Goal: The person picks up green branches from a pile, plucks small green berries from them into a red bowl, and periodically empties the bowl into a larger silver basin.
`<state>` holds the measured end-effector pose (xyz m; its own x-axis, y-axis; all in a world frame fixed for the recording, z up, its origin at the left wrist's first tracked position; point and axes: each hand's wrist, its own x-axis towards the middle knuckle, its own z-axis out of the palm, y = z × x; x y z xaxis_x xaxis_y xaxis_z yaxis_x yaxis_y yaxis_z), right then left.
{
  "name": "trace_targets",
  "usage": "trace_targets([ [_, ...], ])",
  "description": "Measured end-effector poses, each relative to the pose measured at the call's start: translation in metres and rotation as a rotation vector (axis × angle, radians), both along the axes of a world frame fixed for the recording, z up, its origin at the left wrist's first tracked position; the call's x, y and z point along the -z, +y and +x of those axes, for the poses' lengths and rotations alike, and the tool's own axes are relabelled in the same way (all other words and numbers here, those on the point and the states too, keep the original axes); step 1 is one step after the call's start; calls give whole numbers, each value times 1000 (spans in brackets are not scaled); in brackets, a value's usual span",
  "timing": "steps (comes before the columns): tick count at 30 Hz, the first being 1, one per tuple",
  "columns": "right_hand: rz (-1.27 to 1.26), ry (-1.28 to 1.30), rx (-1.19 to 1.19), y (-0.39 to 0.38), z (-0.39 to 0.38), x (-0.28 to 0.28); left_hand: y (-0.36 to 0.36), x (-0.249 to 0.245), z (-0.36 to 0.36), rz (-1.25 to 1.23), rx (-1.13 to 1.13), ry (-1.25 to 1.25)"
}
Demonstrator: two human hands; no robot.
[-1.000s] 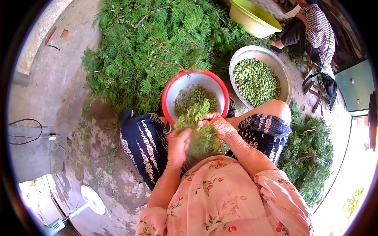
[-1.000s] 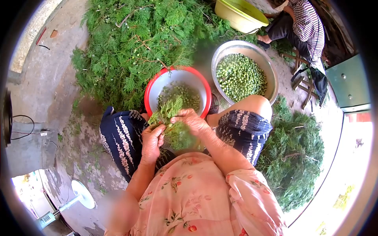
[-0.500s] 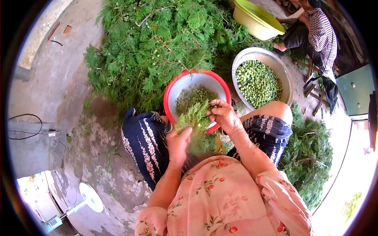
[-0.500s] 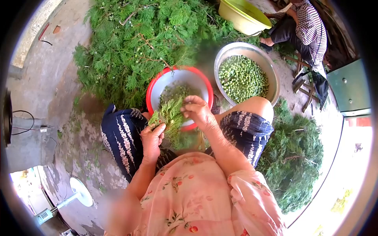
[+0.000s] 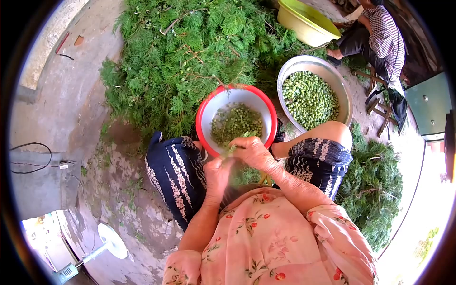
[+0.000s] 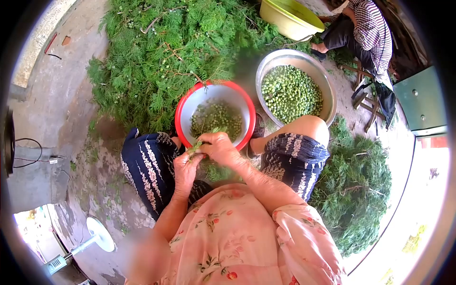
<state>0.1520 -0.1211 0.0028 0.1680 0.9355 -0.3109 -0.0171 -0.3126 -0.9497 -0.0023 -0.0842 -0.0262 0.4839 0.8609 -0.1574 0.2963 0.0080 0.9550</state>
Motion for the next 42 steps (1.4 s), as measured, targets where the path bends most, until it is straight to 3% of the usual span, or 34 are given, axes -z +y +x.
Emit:
trace_targets([
  [4, -141, 440, 192, -2, 0, 11, -1, -8, 5, -144, -56, -182],
  [7, -88, 686, 293, -3, -2, 14, -1, -9, 7, -181, -67, -247],
  [13, 8, 850, 334, -3, -2, 13, -1, -5, 3, 151, -55, 59],
  [16, -14, 779, 362, -1, 5, 9, -1, -5, 5, 456, -88, 96],
  [19, -66, 702, 272, -2, 9, 2, 1, -18, 5, 603, -45, 250],
  [24, -34, 283, 38, 0, 8, -19, 3, -14, 3, 632, -31, 281],
  [27, 63, 44, -252, 0, 13, -14, 2, -10, 4, 679, 14, 325],
  [28, 128, 2, -288, 0, 11, -10, 2, -8, 5, 699, 25, 333],
  [31, -4, 9, -247, -1, 6, -10, 0, -7, 5, 721, 66, 417],
  [32, 112, 30, -124, -3, 3, -2, 0, -6, 5, 704, 44, 383],
  [35, -100, 131, 52, -4, 4, 3, 2, 0, 5, 634, -13, 332],
  [37, -59, 536, 344, -4, 11, 0, 3, 20, -3, 561, -48, 369],
  [39, 106, 670, 430, 2, 36, 2, 4, 22, -4, 181, -230, 98],
  [42, 177, 636, 484, 5, 52, 0, 11, -7, 1, -431, -391, -203],
])
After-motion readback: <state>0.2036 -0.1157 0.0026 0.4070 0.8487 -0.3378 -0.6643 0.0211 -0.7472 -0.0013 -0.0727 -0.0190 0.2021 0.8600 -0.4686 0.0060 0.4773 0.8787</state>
